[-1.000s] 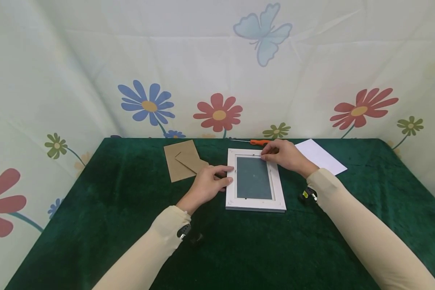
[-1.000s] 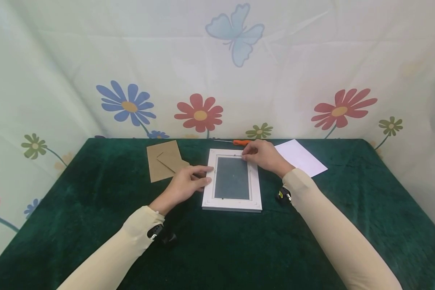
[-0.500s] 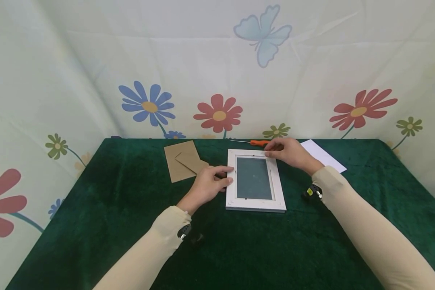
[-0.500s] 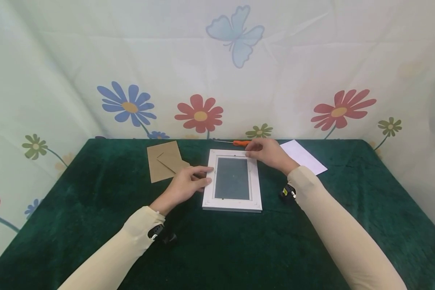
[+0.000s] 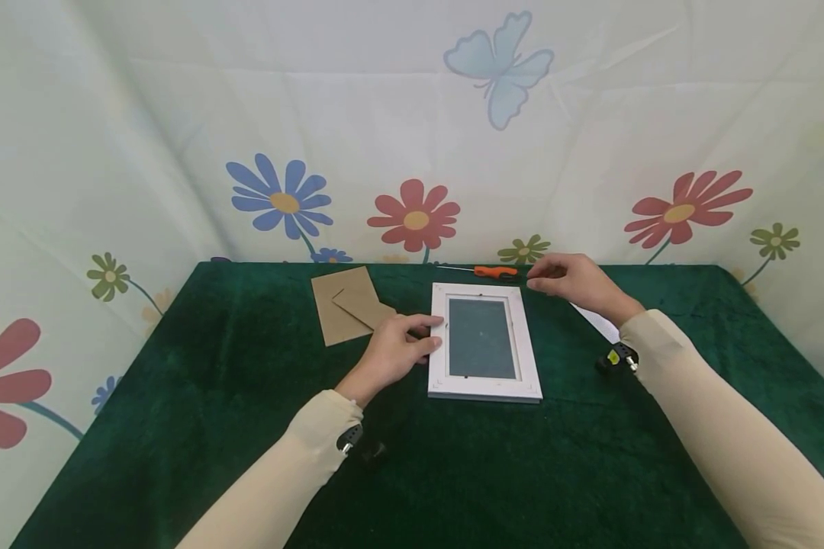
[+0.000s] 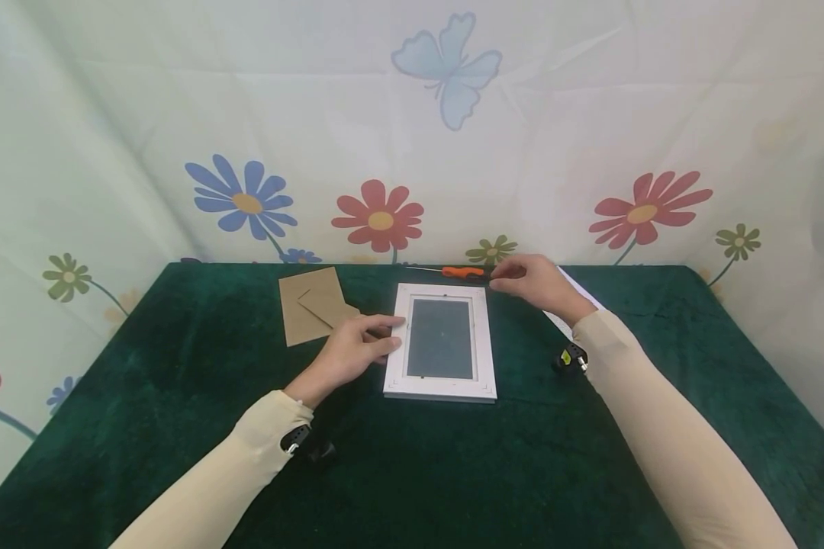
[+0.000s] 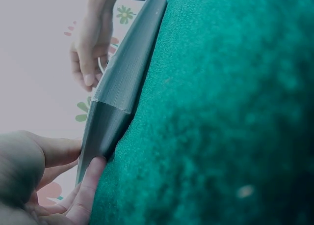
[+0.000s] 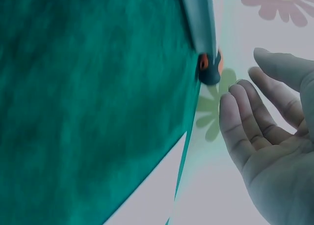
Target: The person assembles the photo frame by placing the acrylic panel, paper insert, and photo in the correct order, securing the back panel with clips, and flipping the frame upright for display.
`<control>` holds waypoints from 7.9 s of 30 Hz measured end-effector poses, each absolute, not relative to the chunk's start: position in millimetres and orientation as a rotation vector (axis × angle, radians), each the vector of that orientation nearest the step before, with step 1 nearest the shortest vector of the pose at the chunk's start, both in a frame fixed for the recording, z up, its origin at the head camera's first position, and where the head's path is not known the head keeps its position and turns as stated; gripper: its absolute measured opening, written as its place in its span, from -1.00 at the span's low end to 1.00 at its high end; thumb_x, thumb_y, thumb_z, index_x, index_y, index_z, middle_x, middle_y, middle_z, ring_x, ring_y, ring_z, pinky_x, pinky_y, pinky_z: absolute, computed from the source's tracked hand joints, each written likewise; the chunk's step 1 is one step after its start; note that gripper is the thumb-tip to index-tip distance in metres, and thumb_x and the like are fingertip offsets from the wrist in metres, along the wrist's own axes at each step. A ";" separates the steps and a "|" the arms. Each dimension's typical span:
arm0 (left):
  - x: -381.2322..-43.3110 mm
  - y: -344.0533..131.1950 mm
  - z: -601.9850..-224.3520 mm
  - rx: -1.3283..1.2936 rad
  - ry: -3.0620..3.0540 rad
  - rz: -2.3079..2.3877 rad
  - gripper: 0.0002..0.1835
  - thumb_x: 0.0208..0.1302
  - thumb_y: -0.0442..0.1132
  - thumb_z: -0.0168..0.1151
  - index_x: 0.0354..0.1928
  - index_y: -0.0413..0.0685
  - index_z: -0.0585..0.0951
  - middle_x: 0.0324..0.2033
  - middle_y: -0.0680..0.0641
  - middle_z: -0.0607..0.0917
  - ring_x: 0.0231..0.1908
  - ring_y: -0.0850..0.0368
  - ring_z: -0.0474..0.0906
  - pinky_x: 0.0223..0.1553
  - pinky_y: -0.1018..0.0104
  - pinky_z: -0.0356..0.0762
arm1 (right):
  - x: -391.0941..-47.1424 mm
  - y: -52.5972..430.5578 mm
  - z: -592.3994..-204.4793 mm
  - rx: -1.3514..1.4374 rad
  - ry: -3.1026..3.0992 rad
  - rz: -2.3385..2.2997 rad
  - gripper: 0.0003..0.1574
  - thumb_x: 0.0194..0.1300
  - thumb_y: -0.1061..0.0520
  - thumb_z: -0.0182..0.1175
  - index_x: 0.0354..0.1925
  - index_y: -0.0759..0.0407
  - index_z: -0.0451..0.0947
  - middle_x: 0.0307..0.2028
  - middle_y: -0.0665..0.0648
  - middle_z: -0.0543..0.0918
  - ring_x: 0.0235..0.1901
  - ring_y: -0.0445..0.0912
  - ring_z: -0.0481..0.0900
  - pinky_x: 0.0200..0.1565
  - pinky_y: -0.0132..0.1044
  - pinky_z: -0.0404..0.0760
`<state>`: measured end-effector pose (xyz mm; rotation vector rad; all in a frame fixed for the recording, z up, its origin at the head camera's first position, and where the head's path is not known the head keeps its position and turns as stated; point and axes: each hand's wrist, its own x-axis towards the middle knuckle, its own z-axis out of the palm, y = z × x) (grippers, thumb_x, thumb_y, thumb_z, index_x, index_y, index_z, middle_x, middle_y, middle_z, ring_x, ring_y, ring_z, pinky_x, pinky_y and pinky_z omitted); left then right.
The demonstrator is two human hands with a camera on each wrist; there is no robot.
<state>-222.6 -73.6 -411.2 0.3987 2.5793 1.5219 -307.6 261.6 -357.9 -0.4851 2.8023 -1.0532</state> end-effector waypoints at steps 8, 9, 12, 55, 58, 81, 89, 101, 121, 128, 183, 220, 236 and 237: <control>-221.5 -73.6 -411.3 0.397 2.586 1.522 -0.55 0.47 -0.30 0.39 0.35 -0.05 0.66 0.09 -0.16 0.60 -0.22 0.04 0.71 -0.12 0.26 0.76 | -308.3 288.9 -359.7 -0.413 2.804 -1.049 -0.59 0.59 0.04 0.25 0.20 0.30 0.60 0.08 0.33 0.68 0.01 0.19 0.64 0.18 0.15 0.65; -221.6 -73.5 -411.4 0.397 2.585 1.524 -0.55 0.47 -0.30 0.39 0.35 -0.05 0.66 0.09 -0.17 0.61 -0.22 0.04 0.71 -0.12 0.26 0.76 | -308.5 292.7 -360.3 -0.399 2.809 -1.042 -0.58 0.59 0.04 0.25 0.21 0.30 0.60 0.08 0.33 0.68 0.01 0.19 0.65 0.18 0.14 0.66; -221.8 -73.5 -411.5 0.393 2.581 1.528 -0.55 0.47 -0.30 0.39 0.35 -0.05 0.66 0.10 -0.17 0.61 -0.22 0.04 0.71 -0.12 0.25 0.76 | -308.9 303.9 -361.2 -0.355 2.820 -1.024 -0.55 0.59 0.03 0.25 0.23 0.32 0.59 0.11 0.36 0.66 0.01 0.21 0.64 0.15 0.13 0.67; -221.8 -73.3 -411.6 0.414 2.588 1.520 -0.55 0.47 -0.32 0.38 0.36 -0.06 0.66 0.04 -0.18 0.60 -0.24 0.04 0.69 -0.12 0.25 0.76 | -311.4 376.5 -380.0 -0.046 2.869 -0.848 -0.38 0.54 -0.01 0.29 0.25 0.47 0.45 0.14 0.53 0.53 0.05 0.32 0.49 0.21 0.30 0.56; -221.9 -73.5 -411.8 0.411 2.588 1.520 -0.55 0.47 -0.32 0.38 0.36 -0.06 0.66 0.04 -0.18 0.60 -0.24 0.04 0.69 -0.12 0.25 0.76 | -312.5 376.2 -380.4 -0.028 2.856 -0.837 -0.35 0.52 -0.02 0.33 0.25 0.47 0.44 0.12 0.51 0.54 0.02 0.30 0.50 0.18 0.26 0.59; -222.2 -74.5 -412.0 0.424 2.577 1.536 -0.55 0.46 -0.31 0.39 0.35 -0.07 0.66 0.04 -0.16 0.58 -0.22 0.04 0.70 -0.11 0.27 0.75 | -314.0 376.8 -375.4 0.087 2.798 -0.810 -0.17 0.45 -0.14 0.39 0.26 0.52 0.40 0.17 0.57 0.47 0.10 0.40 0.46 0.24 0.33 0.52; -222.9 -74.1 -412.2 0.416 2.581 1.532 -0.55 0.46 -0.32 0.39 0.35 -0.07 0.66 0.03 -0.17 0.59 -0.24 0.04 0.69 -0.13 0.26 0.76 | -313.6 378.6 -377.1 0.082 2.793 -0.825 -0.25 0.48 -0.10 0.37 0.23 0.51 0.44 0.12 0.54 0.53 0.07 0.38 0.51 0.24 0.33 0.53; -222.9 -74.2 -411.3 0.422 2.580 1.528 -0.56 0.48 -0.32 0.37 0.35 -0.07 0.66 0.02 -0.18 0.59 -0.26 0.05 0.69 -0.14 0.25 0.76 | -304.7 371.5 -363.9 -0.025 2.731 -0.998 -0.37 0.60 -0.07 0.21 0.28 0.43 0.45 0.20 0.52 0.55 0.11 0.34 0.61 0.21 0.25 0.59; -222.1 -74.0 -410.9 0.418 2.581 1.533 -0.56 0.46 -0.33 0.38 0.35 -0.08 0.66 0.04 -0.18 0.59 -0.24 0.04 0.68 -0.13 0.25 0.76 | -294.6 359.9 -343.0 -0.092 2.690 -1.313 -0.21 0.53 -0.26 0.24 0.35 0.32 0.44 0.22 0.23 0.57 -0.03 -0.20 0.66 0.07 -0.28 0.70; -221.4 -73.8 -410.2 0.410 2.585 1.528 -0.56 0.46 -0.33 0.39 0.35 -0.07 0.67 0.03 -0.18 0.60 -0.24 0.04 0.68 -0.12 0.25 0.76 | -292.2 345.6 -343.8 -0.086 2.661 -1.463 -0.23 0.50 -0.26 0.28 0.33 0.29 0.45 0.05 -0.11 0.62 -0.03 -0.22 0.65 0.04 -0.40 0.67; -223.6 -71.8 -411.3 0.410 2.599 1.520 -0.57 0.48 -0.31 0.38 0.34 -0.05 0.67 0.07 -0.18 0.64 -0.22 0.05 0.70 -0.12 0.25 0.76 | -277.8 237.4 -368.8 -0.141 2.157 -2.104 -0.60 0.48 0.02 0.39 0.07 0.25 0.56 -0.01 0.07 0.68 -0.10 -0.10 0.73 0.06 -0.34 0.69; -220.4 -74.3 -409.1 0.425 2.581 1.531 -0.56 0.48 -0.30 0.37 0.36 -0.09 0.65 0.07 -0.20 0.63 -0.18 0.04 0.73 -0.06 0.22 0.75 | -274.6 234.3 -390.7 -0.116 2.242 -1.817 -0.54 0.54 0.08 0.33 0.18 0.37 0.49 0.08 0.26 0.67 -0.06 0.01 0.74 0.09 -0.30 0.69; -219.3 -74.2 -410.0 0.402 2.594 1.515 -0.54 0.48 -0.27 0.38 0.37 -0.03 0.65 0.06 -0.16 0.62 -0.20 0.06 0.73 -0.07 0.27 0.75 | -274.6 231.2 -392.4 -0.205 2.416 -1.626 -0.14 0.46 0.04 0.42 0.53 0.19 0.27 0.07 0.31 0.71 -0.10 0.06 0.78 0.12 -0.21 0.69; -219.3 -74.1 -409.9 0.396 2.593 1.516 -0.54 0.48 -0.26 0.39 0.37 -0.02 0.65 0.06 -0.15 0.62 -0.20 0.07 0.73 -0.07 0.27 0.75 | -274.6 231.1 -392.8 -0.222 2.421 -1.621 -0.08 0.45 0.04 0.42 0.58 0.14 0.22 0.06 0.29 0.72 -0.09 0.06 0.77 0.14 -0.17 0.69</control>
